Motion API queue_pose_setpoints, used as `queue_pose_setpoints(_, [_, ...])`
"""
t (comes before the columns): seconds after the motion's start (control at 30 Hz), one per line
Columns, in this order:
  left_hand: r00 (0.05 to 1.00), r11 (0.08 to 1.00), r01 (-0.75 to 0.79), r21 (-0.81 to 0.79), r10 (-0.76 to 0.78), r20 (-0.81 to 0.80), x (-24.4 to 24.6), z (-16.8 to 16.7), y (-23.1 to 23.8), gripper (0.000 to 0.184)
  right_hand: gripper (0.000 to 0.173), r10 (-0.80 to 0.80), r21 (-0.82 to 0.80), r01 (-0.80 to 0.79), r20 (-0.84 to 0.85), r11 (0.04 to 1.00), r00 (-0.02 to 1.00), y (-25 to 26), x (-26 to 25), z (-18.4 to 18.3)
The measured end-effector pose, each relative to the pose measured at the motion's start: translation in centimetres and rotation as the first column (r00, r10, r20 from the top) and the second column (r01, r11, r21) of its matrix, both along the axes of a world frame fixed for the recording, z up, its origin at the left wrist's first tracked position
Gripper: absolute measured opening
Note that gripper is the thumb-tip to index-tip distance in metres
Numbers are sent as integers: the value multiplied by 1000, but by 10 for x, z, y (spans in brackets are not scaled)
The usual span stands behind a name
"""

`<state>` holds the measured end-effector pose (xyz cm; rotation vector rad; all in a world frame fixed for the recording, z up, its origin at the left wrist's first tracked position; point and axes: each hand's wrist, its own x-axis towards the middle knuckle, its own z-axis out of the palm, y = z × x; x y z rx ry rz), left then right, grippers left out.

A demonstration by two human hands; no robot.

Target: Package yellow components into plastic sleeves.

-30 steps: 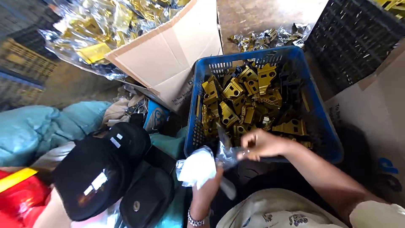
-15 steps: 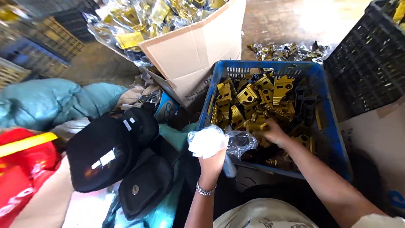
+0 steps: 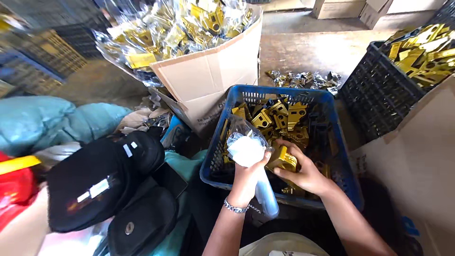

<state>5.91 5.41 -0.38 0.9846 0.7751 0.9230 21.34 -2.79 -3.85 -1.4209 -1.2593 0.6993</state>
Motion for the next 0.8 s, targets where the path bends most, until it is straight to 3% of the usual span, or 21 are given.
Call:
queue_pose_setpoints(0.03, [1000, 1000, 17, -8, -17, -17, -4, 4, 3, 30, 64, 64, -17, -68, -166, 998, 984, -3, -1, 5])
queue_pose_setpoints(0.1, [996, 995, 80, -60, -82, -41, -10, 10, 9, 27, 60, 118, -53, -175, -550, 983, 827, -5, -2, 17])
queue_pose_setpoints(0.17, [992, 988, 115, -104, -119, -37, -8, 11, 12, 18, 53, 96, -58, -171, -635, 984, 767, 2, -3, 21])
queue_pose_setpoints(0.2, [995, 989, 97, -109, -100, -26, -6, 11, 15, 14, 52, 44, -52, -87, -553, 995, 832, 4, -6, 21])
queue_pose_setpoints(0.27, [1000, 997, 31, -76, -31, 2, -2, 8, 23, 12, 48, -157, 79, 168, -122, 983, 980, 13, -14, 11])
queue_pose_setpoints(0.33, [1000, 998, 0, -66, -1, -11, 1, 6, 23, 13, 35, -340, 255, 268, 305, 929, 890, 22, -18, -5])
queue_pose_setpoints(0.37, [1000, 998, -10, -62, 8, -24, 3, 6, 20, 13, 31, -325, 232, 243, 447, 942, 833, 23, -20, -5])
queue_pose_setpoints(0.43, [996, 999, -44, 13, 45, -77, 7, 6, 11, 18, 36, -64, -98, 151, 594, 984, 802, 22, -25, 5])
queue_pose_setpoints(0.47, [991, 996, -30, 89, 42, -127, 6, 1, 8, 27, 41, 77, -275, 117, 603, 954, 794, 23, -24, 11])
queue_pose_setpoints(0.53, [969, 965, 52, 258, 14, -245, 6, -11, 1, 42, 54, 209, -474, 91, 543, 876, 813, 32, -11, 20])
queue_pose_setpoints(0.63, [914, 770, 158, 618, 122, -386, 13, -35, 0, 48, 81, 74, -453, 61, 275, 889, 959, 40, 5, 11])
queue_pose_setpoints(0.67, [907, 759, 130, 638, 170, -386, 18, -39, 6, 53, 87, 39, -421, 26, 147, 907, 988, 40, 7, 9])
queue_pose_setpoints(0.73, [909, 870, 5, 494, 201, -365, 25, -37, 18, 52, 86, -9, -349, -33, -118, 936, 993, 35, 10, 14])
queue_pose_setpoints(0.8, [941, 940, -52, 338, 159, -298, 26, -32, 24, 39, 61, -101, -240, 43, -236, 970, 967, 27, 10, 16])
